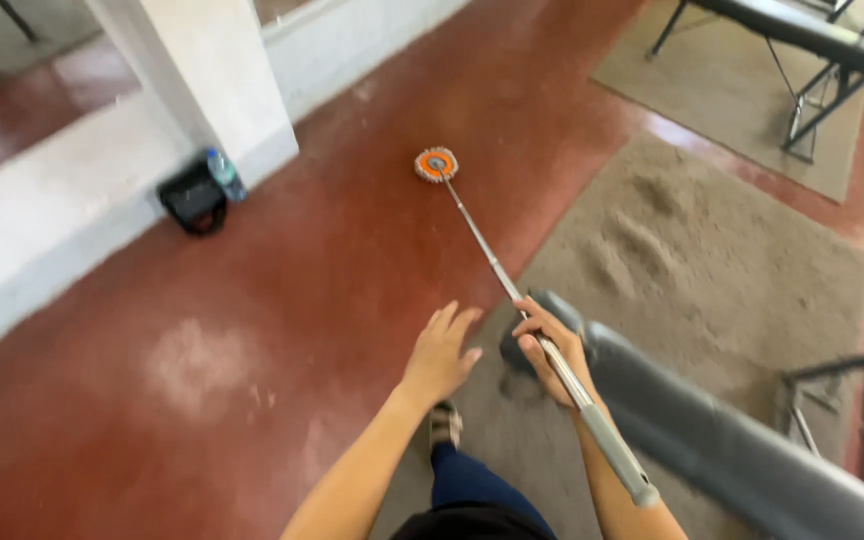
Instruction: The recorder is mopping the red floor of a gym using a long-handled mop.
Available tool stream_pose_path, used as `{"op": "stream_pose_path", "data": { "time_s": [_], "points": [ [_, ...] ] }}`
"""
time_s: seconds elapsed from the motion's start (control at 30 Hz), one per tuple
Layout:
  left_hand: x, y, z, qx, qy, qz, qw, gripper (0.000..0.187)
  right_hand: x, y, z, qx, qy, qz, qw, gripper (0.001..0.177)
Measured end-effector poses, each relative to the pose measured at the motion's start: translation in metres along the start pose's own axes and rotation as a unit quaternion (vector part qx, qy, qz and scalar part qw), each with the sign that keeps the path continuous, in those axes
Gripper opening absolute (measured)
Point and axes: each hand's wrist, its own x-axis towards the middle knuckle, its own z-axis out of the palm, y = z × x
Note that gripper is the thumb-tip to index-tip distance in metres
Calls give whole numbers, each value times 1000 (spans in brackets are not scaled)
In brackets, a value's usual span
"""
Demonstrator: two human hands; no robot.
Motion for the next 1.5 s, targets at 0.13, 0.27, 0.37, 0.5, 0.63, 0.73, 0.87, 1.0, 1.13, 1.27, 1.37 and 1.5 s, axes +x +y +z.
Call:
{"op": "stream_pose_path", "data": {
  "time_s": [0.13, 0.27, 0.37, 0.5, 0.63, 0.73, 0.87, 1.0, 1.13, 1.27, 1.37, 1.5],
  "points": [
    [95, -88, -5, 19, -2, -27, 999, 43, 126, 83, -9, -2, 1, 13, 1000, 33],
    [145, -157, -6, -1, -46, -122, 992, 36, 235, 136, 6, -16, -3, -26, 1000, 36],
    [186, -187, -32, -38, -36, -175, 983, 32, 315, 180, 34, -61, -17, -97, 993, 29],
    [254, -260, -48, -39, -60, -258, 963, 30, 404, 217, 75, -102, 9, -155, 983, 23],
    [338, -323, -90, -32, -70, -258, 963, 29, 482, 278, 100, -90, 32, -96, 991, 24],
    [415, -377, -132, -37, -74, -223, 971, 30, 551, 300, 108, -57, 26, -68, 996, 23],
    [511, -428, -194, 4, -99, -182, 978, 27, 633, 310, 132, -39, 50, -3, 998, 33],
    [610, -466, -225, -3, -109, -181, 977, 27, 697, 339, 159, -52, 65, 9, 996, 25],
    [692, -464, -261, -52, -126, -142, 980, 29, 757, 402, 171, 64, 149, 25, 986, 40],
    [782, -504, -259, -73, -131, -127, 981, 31, 826, 467, 158, 76, 192, 65, 976, 47],
    [849, -541, -259, -52, -131, -114, 983, 30, 869, 517, 151, 28, 115, 113, 987, 61],
    [950, -563, -276, -31, -109, -128, 985, 31, 938, 555, 129, 39, -19, 162, 986, 56]
  ]
}}
